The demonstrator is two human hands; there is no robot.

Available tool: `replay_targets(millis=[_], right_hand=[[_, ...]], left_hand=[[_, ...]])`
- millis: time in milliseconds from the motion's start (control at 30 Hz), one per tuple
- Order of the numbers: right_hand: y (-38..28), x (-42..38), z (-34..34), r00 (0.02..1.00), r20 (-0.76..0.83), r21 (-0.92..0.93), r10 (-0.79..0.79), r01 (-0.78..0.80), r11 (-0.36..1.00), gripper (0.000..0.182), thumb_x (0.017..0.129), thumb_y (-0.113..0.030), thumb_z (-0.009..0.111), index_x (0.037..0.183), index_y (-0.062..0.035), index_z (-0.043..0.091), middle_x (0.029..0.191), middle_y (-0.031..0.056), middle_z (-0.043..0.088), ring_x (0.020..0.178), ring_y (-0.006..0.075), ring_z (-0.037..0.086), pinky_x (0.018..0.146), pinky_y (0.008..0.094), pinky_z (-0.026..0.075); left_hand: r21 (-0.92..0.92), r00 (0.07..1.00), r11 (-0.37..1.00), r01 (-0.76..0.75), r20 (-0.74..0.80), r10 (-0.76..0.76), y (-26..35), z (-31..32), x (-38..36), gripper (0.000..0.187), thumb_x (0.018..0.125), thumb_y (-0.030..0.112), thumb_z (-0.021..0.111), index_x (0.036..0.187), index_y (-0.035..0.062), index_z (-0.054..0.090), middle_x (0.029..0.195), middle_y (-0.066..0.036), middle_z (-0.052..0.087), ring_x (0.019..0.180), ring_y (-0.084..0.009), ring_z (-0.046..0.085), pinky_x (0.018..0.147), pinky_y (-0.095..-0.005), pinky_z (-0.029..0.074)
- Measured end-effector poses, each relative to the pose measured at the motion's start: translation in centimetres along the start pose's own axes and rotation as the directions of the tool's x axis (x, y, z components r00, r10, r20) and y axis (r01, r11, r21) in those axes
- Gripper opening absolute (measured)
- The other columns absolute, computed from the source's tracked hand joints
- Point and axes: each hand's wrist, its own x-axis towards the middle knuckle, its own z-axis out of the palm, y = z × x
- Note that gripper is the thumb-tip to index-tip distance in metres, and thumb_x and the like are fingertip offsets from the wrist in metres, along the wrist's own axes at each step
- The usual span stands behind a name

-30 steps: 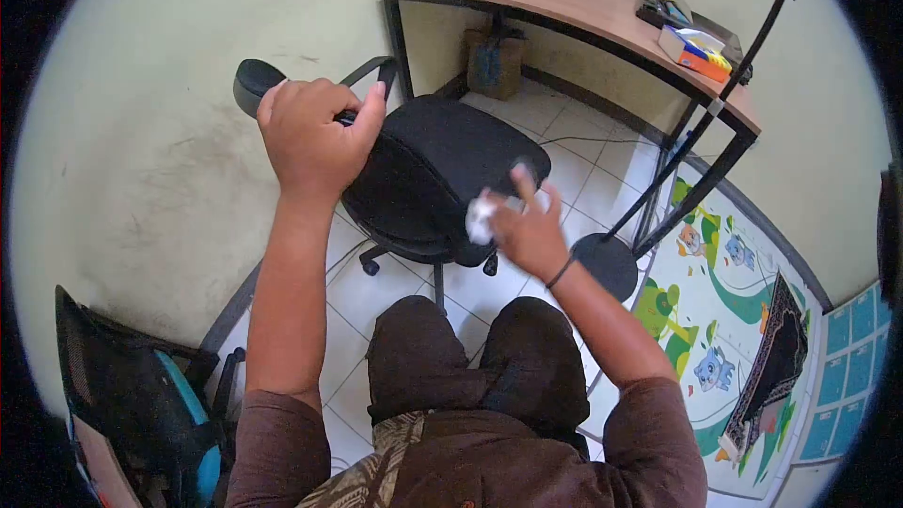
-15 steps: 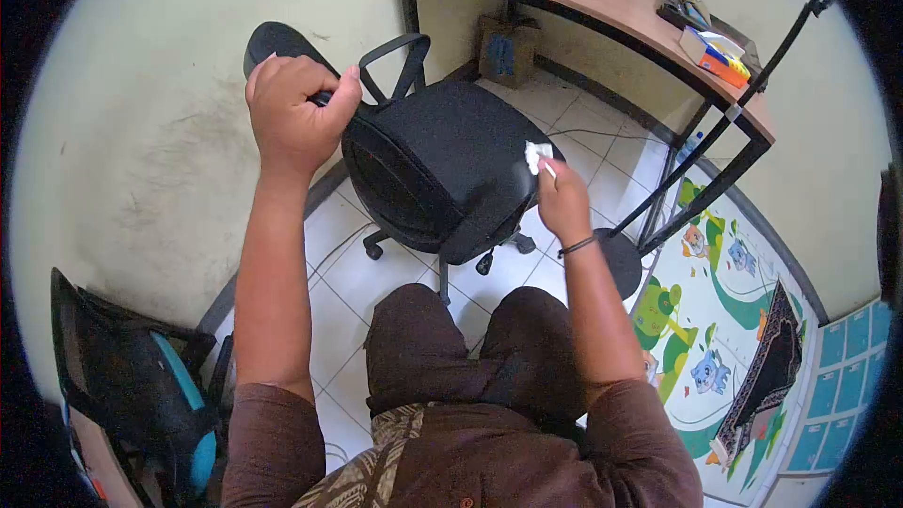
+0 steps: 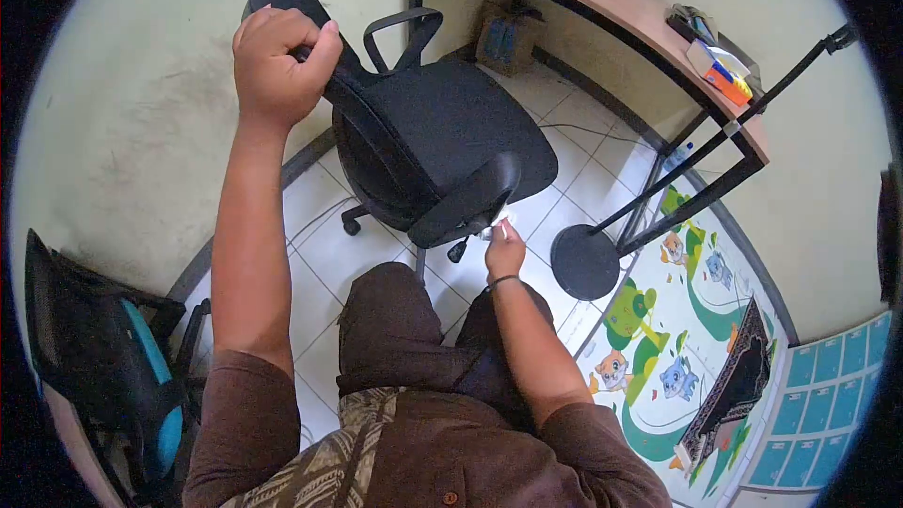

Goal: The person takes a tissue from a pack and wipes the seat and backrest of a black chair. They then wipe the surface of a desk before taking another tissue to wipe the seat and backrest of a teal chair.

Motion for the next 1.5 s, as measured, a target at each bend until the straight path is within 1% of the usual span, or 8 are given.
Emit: replay_targets(millis=[233, 300, 600, 1067, 1233, 1267, 1400, 1500], right_hand=[[-2.8, -4.3, -0.6, 0.991, -0.014, -0.021, -0.131, 0.131, 0.991, 0.036, 0.093, -0.027, 0.068, 0.112, 0.0031, 0.068, 0.096, 0.0204, 0.068, 0.092, 0.0279, 0.066, 0.080, 0.0366, 0.050], [-3.7, -4.1, -0.9, 0.797, -0.009, -0.053, -0.604, 0.603, 0.796, 0.028, 0.092, -0.018, 0.065, 0.114, -0.0016, 0.069, 0.095, 0.0209, 0.065, 0.090, 0.0383, 0.062, 0.081, 0.0415, 0.050], [-3.5, -1.3, -1.8, 0.909, 0.196, -0.316, -0.367, 0.413, 0.854, 0.021, 0.087, -0.006, 0.061, 0.104, -0.0072, 0.074, 0.089, 0.0221, 0.067, 0.089, 0.0399, 0.063, 0.080, 0.0468, 0.051], [-9.8, -7.3, -1.0, 0.630, 0.556, -0.101, -0.543, 0.699, 0.708, 0.030, 0.084, 0.000, 0.050, 0.110, 0.0047, 0.064, 0.108, 0.0267, 0.065, 0.099, 0.0427, 0.062, 0.087, 0.0484, 0.050], [-10.2, -4.8, -2.0, 0.769, 0.468, 0.089, -0.436, 0.450, 0.889, 0.013, 0.093, -0.006, 0.052, 0.096, 0.0011, 0.062, 0.091, 0.0170, 0.066, 0.078, 0.0356, 0.062, 0.072, 0.0432, 0.050], [-13.6, -5.4, -2.9, 0.874, 0.450, 0.274, -0.182, 0.059, 0.960, 0.009, 0.092, -0.003, 0.052, 0.091, -0.0003, 0.061, 0.082, 0.0069, 0.062, 0.076, 0.0211, 0.062, 0.067, 0.0347, 0.049], [-13.0, -2.7, -3.0, 0.869, 0.462, 0.886, -0.174, -0.448, 0.115, 0.038, 0.089, 0.007, 0.045, 0.122, -0.0067, 0.055, 0.110, 0.0038, 0.063, 0.092, 0.0097, 0.059, 0.078, 0.0249, 0.047], [-12.7, -4.2, -2.6, 0.933, 0.342, 0.768, -0.114, -0.208, 0.605, 0.022, 0.088, 0.004, 0.051, 0.103, -0.0057, 0.063, 0.085, 0.0025, 0.063, 0.073, 0.0118, 0.058, 0.063, 0.0288, 0.047]], left_hand=[[-0.007, 1.000, 1.000, -0.004, 0.000, 0.004, 0.8, -0.1, 0.3, 0.029, 0.083, 0.011, 0.068, 0.061, 0.0068, 0.049, 0.061, -0.007, 0.051, 0.064, -0.0275, 0.051, 0.086, -0.0441, 0.045], [0.005, 1.000, 1.000, -0.013, -0.002, 0.013, 0.5, 0.1, 0.2, 0.029, 0.083, 0.011, 0.068, 0.061, 0.0068, 0.049, 0.061, -0.007, 0.051, 0.064, -0.0273, 0.052, 0.086, -0.0441, 0.045], [0.000, 1.000, 1.000, 0.000, 0.006, 0.000, 0.6, 0.0, 0.1, 0.030, 0.083, 0.010, 0.067, 0.061, 0.0063, 0.047, 0.060, -0.007, 0.050, 0.063, -0.0269, 0.051, 0.081, -0.0429, 0.045], [-0.039, 1.000, 0.999, -0.008, 0.021, 0.008, -0.2, 0.1, 0.2, 0.030, 0.087, 0.009, 0.064, 0.061, 0.0056, 0.048, 0.061, -0.006, 0.053, 0.062, -0.0252, 0.052, 0.084, -0.0418, 0.045], [0.002, 1.000, 1.000, -0.010, 0.004, 0.010, -0.3, 0.1, 0.1, 0.029, 0.086, 0.009, 0.065, 0.061, 0.0061, 0.049, 0.061, -0.005, 0.054, 0.063, -0.0252, 0.053, 0.086, -0.0424, 0.046], [0.009, 1.000, 1.000, -0.009, 0.007, 0.009, -0.4, 0.1, 0.1, 0.029, 0.086, 0.009, 0.065, 0.061, 0.0061, 0.049, 0.061, -0.005, 0.054, 0.063, -0.0252, 0.053, 0.086, -0.0424, 0.046], [-0.001, 1.000, 1.000, 0.000, -0.020, -0.001, 0.6, 0.5, -0.1, 0.029, 0.083, 0.012, 0.067, 0.060, 0.0074, 0.050, 0.060, -0.005, 0.053, 0.063, -0.0249, 0.053, 0.080, -0.0417, 0.046], [0.010, 1.000, 1.000, 0.017, 0.009, -0.017, 1.1, 0.2, 0.0, 0.029, 0.086, 0.010, 0.065, 0.061, 0.0065, 0.050, 0.062, -0.006, 0.055, 0.064, -0.0257, 0.054, 0.085, -0.0432, 0.046]])
